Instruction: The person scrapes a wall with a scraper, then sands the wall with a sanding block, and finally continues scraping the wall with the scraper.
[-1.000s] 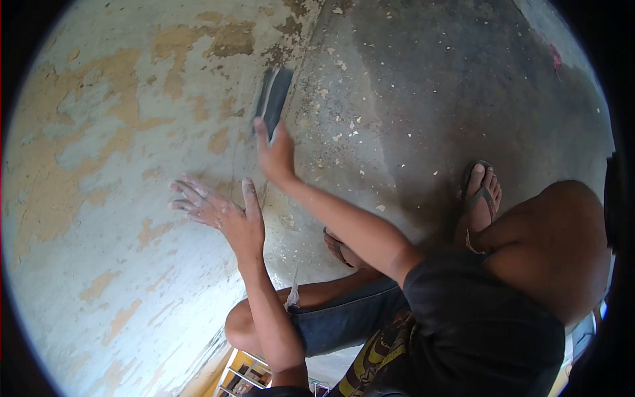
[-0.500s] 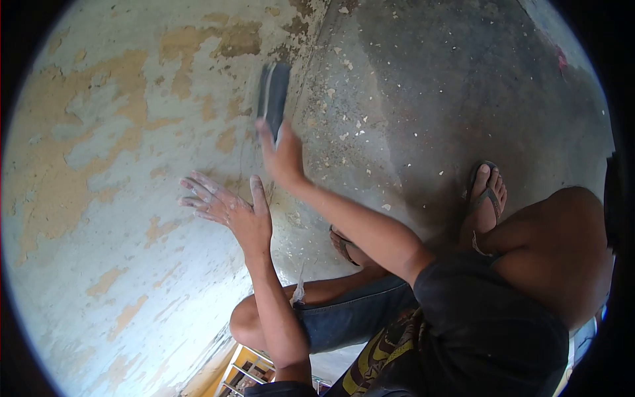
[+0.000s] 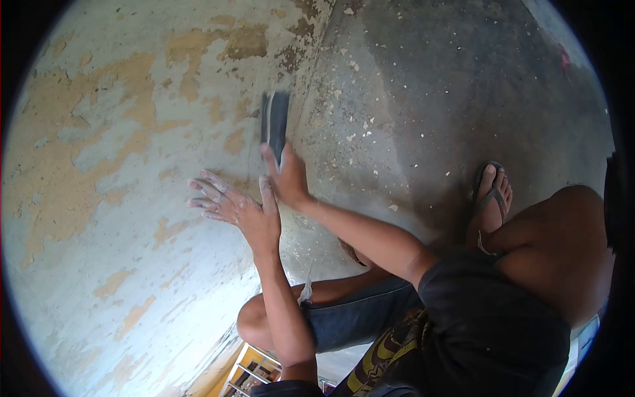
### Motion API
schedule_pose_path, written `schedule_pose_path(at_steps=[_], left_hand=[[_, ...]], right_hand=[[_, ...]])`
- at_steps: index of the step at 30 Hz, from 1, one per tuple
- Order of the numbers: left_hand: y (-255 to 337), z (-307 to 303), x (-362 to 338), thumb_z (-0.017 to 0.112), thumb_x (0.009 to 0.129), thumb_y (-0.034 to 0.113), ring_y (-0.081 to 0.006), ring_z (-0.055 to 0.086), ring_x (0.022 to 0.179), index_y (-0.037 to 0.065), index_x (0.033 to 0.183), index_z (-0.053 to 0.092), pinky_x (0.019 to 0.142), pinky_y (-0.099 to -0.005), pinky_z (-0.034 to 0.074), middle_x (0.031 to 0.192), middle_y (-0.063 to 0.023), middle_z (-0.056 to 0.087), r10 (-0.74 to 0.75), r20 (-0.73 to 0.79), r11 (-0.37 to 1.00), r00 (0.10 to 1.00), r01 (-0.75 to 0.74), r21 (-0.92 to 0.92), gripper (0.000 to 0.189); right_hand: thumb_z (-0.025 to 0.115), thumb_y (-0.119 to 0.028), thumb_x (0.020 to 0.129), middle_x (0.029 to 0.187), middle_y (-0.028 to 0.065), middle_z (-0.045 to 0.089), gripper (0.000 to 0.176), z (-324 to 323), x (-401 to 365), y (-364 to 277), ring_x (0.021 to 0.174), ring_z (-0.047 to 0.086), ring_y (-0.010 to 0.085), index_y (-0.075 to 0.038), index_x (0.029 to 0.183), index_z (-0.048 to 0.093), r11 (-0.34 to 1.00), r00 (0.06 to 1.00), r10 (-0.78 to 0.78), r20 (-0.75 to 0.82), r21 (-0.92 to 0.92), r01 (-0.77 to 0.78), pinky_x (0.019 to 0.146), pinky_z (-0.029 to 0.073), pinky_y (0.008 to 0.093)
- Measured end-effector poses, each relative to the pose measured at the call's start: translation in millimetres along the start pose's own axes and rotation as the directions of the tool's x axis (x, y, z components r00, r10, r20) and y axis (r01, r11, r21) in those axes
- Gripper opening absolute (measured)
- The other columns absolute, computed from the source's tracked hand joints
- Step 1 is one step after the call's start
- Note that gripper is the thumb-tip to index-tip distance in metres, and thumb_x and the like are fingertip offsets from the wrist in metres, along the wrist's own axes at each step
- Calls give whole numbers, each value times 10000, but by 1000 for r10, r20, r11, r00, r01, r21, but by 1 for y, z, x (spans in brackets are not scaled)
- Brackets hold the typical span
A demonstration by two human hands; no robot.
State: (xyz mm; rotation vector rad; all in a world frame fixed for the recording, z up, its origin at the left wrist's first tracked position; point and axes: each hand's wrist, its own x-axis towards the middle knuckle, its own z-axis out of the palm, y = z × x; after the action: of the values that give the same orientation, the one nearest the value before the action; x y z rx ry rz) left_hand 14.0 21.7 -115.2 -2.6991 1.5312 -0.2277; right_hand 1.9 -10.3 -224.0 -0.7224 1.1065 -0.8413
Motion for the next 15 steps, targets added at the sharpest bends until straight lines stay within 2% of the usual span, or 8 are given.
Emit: schedule_pose_path(at_steps=[3,4,6,7,9,12,13,15], left_hand=[[4,7,3,629,855,519,-555,-189,1399,130,1565,6,1073,-716,-47,1596,-229,-134,-41,-7,997,999,42,59,1021],[7,8,4,629,855,519,-555,-189,1399,130,1565,6,1073,-716,-47,1596,-229,-134,-35,-4,998,999,35,59,1021],[9,10,4,629,855,516,-553,-190,1399,133,1566,8,1073,-716,-51,1596,-229,-134,-38,-43,995,998,42,92,1018],[7,8,3,629,855,516,-553,-190,1399,133,1566,8,1073,-716,-51,1596,-229,-134,-45,-39,994,998,49,98,1018],[5,3,2,631,854,513,-553,-191,1399,131,1566,7,1072,-715,-53,1596,-230,-132,-57,16,998,998,56,36,1021],[-1,0,0,633,852,512,-553,-192,1399,127,1565,6,1074,-713,-57,1596,-231,-135,10,14,1000,1000,-10,21,1025],[-1,-2,-1,633,852,512,-553,-192,1399,127,1565,6,1074,-713,-57,1596,-231,-135,16,8,1000,1000,-16,21,1025],[5,-2,-1,596,872,533,-552,-191,1399,113,1565,17,1078,-700,-75,1593,-247,-116,-28,23,999,999,28,-25,996]], right_hand=[[526,-416,963,832,243,662,399,3,-54,11,810,632,467,-34,1077,532,997,997,42,66,-74,-37,713,479,521],[526,-416,963,832,243,662,399,5,-58,16,810,632,467,-34,1077,532,997,997,43,59,-72,-38,713,479,521],[526,-424,963,833,235,662,419,11,-69,26,808,628,466,-19,1068,542,982,975,139,172,-150,-114,716,478,517],[526,-424,963,833,235,662,419,12,-62,23,808,628,466,-19,1068,542,981,973,147,179,-151,-120,716,478,517],[517,-436,964,853,240,661,432,12,-21,13,830,623,471,-22,1084,541,997,998,-45,-42,64,48,724,480,517],[513,-444,964,874,250,659,442,-3,25,-22,851,619,476,-24,1096,545,991,997,19,-81,133,-8,733,481,518],[513,-444,964,874,250,659,442,1,18,-16,851,619,476,-24,1096,545,991,996,13,-84,137,-2,733,481,518],[505,-438,966,887,259,656,438,9,-14,4,867,617,479,-27,1115,533,1000,1000,16,5,25,-17,740,476,531]])
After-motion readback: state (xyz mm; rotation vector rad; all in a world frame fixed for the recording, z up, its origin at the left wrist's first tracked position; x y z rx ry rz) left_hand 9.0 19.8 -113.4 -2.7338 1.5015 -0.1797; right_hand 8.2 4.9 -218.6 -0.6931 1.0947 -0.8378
